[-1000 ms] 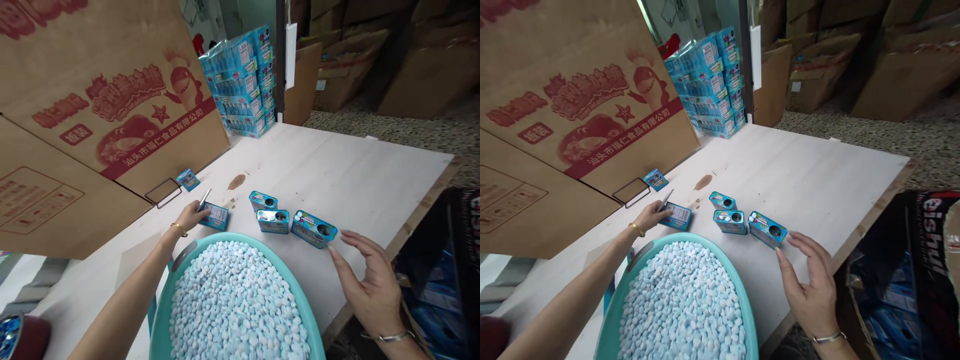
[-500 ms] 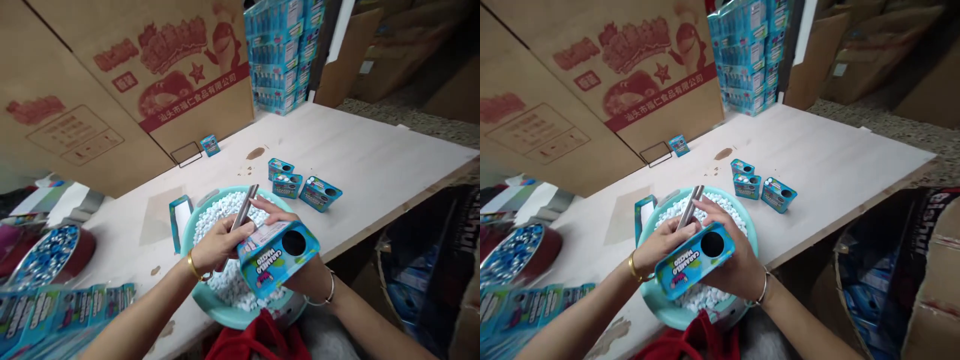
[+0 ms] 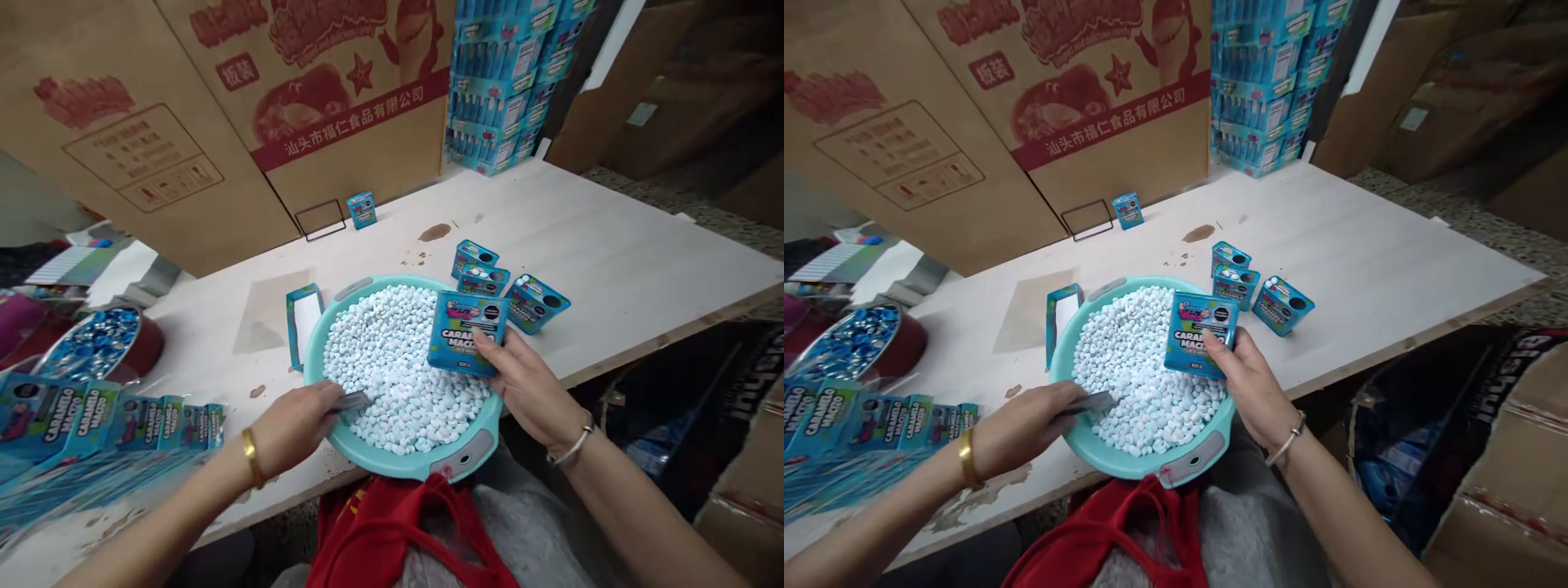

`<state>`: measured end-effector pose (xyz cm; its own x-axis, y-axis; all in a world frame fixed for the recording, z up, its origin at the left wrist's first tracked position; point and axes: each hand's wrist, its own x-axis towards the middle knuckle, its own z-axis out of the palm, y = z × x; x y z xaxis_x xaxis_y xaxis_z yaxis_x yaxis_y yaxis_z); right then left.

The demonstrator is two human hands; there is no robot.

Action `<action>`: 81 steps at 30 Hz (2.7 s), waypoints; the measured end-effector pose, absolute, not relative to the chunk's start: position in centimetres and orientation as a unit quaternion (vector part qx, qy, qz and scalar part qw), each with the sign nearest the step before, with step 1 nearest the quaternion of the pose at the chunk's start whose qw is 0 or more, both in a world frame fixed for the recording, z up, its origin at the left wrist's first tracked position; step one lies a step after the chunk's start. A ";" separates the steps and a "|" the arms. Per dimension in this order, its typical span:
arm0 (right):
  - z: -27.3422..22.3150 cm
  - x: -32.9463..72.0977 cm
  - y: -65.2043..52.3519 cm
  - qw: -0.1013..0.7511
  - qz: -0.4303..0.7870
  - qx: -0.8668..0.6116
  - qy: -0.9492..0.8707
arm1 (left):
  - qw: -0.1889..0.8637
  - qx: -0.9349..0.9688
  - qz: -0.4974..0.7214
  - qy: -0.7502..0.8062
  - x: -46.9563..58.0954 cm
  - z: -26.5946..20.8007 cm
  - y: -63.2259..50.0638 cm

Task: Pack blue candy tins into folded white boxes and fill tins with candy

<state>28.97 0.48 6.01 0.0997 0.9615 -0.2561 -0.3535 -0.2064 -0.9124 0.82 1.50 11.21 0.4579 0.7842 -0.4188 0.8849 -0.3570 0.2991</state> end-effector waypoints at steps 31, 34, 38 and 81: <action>5.3 32.5 0.1 0.559 0.296 -0.549 -0.546 | 0.341 0.832 0.108 0.423 3.0 9.8 6.2; 5.3 31.8 -0.1 0.500 0.229 -0.563 -0.617 | 0.313 0.853 0.103 0.405 1.9 13.4 6.3; 6.1 30.0 -0.1 0.457 0.200 -0.526 -0.689 | 0.261 0.882 0.076 0.384 2.1 17.6 6.3; 2.6 29.1 1.3 0.600 0.299 -0.560 -0.486 | 0.254 0.896 -0.020 0.363 7.3 3.9 8.8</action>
<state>29.08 1.28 2.56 0.3484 0.9038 0.2483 0.1854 0.1933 -0.9635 7.34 8.80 3.87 0.7352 0.6409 -0.2210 0.6615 -0.6071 0.4402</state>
